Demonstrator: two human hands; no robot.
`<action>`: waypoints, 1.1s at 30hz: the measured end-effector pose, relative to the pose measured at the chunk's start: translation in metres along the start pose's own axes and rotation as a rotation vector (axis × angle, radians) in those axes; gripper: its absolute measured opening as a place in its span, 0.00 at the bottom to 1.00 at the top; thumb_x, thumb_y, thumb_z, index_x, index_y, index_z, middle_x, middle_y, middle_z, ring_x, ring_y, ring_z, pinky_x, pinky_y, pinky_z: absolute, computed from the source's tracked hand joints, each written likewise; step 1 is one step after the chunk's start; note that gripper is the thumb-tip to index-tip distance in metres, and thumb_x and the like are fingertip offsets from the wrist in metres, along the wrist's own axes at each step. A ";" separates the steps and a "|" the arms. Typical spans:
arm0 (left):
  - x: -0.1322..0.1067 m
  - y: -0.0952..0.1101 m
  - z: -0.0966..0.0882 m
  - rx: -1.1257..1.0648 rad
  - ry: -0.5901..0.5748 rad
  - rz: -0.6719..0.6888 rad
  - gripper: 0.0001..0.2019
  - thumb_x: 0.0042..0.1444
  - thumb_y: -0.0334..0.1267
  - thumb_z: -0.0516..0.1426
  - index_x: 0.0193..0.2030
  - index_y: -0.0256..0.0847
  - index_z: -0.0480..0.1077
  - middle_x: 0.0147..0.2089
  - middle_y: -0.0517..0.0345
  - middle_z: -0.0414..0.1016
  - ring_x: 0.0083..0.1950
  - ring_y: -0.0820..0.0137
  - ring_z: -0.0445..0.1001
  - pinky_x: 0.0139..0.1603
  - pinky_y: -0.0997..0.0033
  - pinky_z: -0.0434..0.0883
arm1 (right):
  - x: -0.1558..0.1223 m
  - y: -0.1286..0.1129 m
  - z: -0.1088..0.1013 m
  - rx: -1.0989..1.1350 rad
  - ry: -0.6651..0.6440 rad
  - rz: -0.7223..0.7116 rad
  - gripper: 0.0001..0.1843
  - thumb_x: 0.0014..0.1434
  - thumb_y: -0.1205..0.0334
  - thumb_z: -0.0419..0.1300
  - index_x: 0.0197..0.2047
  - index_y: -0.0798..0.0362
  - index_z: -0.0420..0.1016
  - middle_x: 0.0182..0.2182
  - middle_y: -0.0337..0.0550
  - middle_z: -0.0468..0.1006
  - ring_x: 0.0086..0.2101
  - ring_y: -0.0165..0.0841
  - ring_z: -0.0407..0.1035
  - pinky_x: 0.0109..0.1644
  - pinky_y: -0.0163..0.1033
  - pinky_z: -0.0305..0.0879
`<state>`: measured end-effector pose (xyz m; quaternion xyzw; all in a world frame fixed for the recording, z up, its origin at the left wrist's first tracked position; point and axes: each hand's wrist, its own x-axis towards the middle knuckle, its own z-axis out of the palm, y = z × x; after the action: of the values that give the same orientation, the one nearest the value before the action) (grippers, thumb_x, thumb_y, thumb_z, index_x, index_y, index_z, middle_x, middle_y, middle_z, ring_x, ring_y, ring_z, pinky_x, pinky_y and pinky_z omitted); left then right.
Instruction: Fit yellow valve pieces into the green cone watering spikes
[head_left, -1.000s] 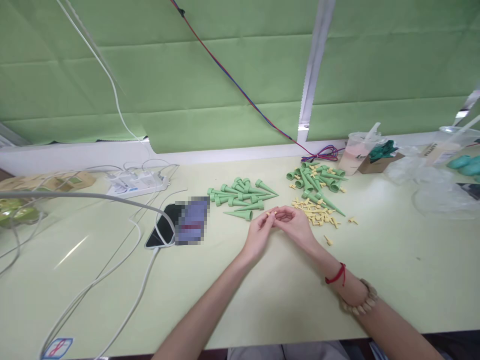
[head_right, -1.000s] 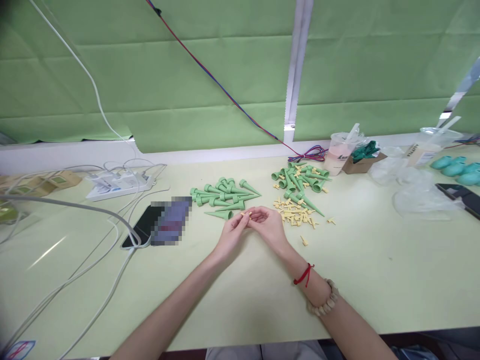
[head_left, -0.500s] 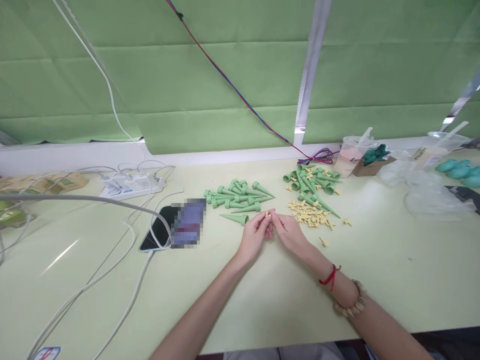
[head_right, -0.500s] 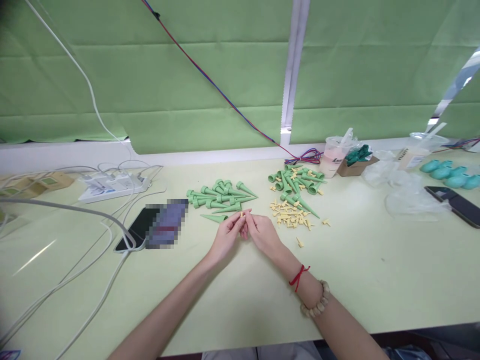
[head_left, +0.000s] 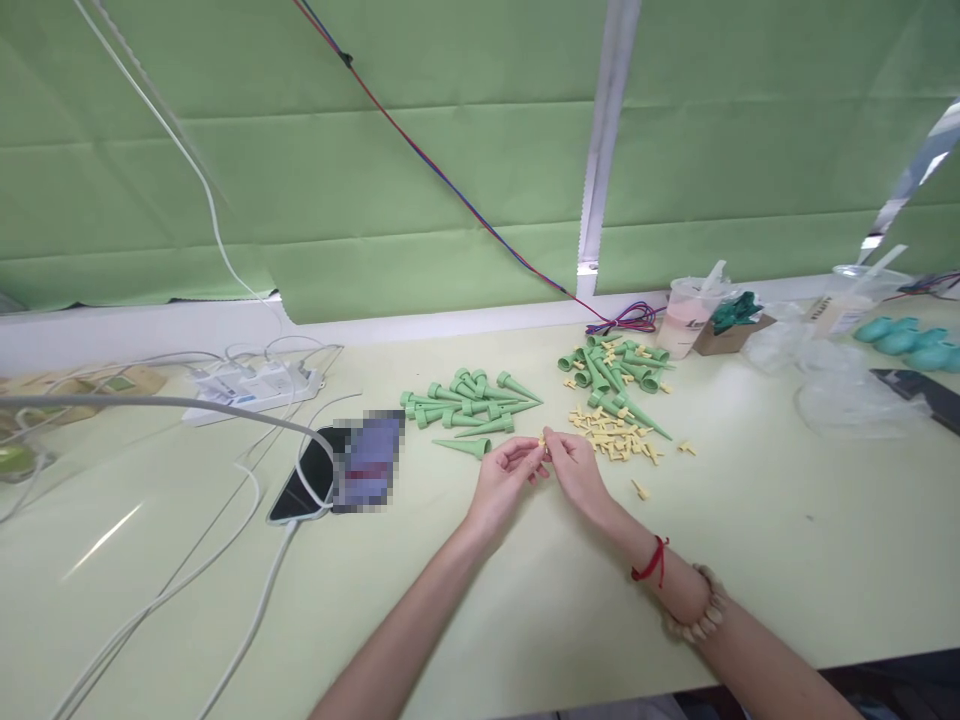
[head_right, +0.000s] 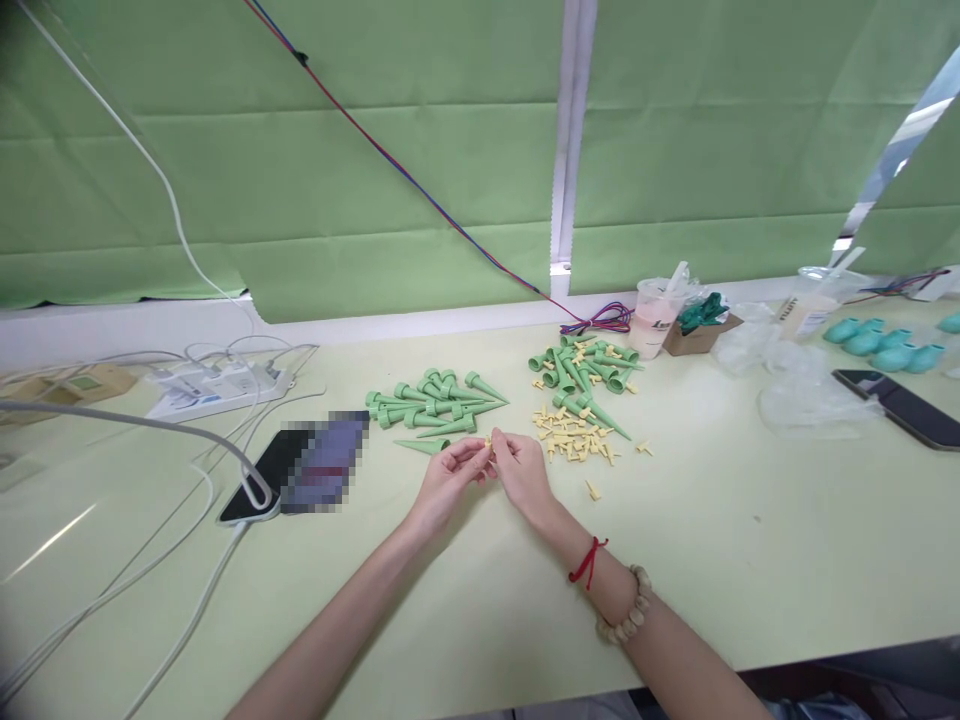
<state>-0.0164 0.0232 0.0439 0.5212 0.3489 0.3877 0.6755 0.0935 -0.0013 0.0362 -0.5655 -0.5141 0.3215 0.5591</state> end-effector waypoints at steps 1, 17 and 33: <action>-0.001 0.000 0.000 0.001 0.012 -0.007 0.15 0.42 0.43 0.62 0.33 0.33 0.70 0.28 0.57 0.72 0.27 0.77 0.68 0.26 0.78 0.62 | -0.001 0.000 0.000 -0.020 0.011 -0.008 0.24 0.58 0.56 0.46 0.13 0.55 0.57 0.11 0.35 0.59 0.16 0.25 0.54 0.22 0.31 0.51; -0.003 0.011 -0.005 -0.094 0.124 -0.090 0.21 0.42 0.43 0.62 0.42 0.34 0.69 0.23 0.64 0.63 0.17 0.86 0.52 0.17 0.81 0.46 | 0.007 0.003 -0.003 -0.046 0.036 -0.066 0.19 0.55 0.51 0.51 0.19 0.54 0.59 0.17 0.34 0.58 0.20 0.25 0.54 0.24 0.31 0.51; 0.004 0.012 -0.017 0.053 0.207 0.039 0.18 0.40 0.43 0.63 0.37 0.36 0.72 0.38 0.55 0.71 0.17 0.87 0.52 0.16 0.80 0.50 | 0.006 -0.001 -0.005 0.232 -0.054 0.134 0.13 0.46 0.54 0.62 0.29 0.57 0.77 0.26 0.43 0.77 0.31 0.33 0.71 0.40 0.38 0.65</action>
<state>-0.0314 0.0359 0.0520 0.5028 0.4168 0.4431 0.6142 0.0995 0.0032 0.0389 -0.5213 -0.4494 0.4306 0.5838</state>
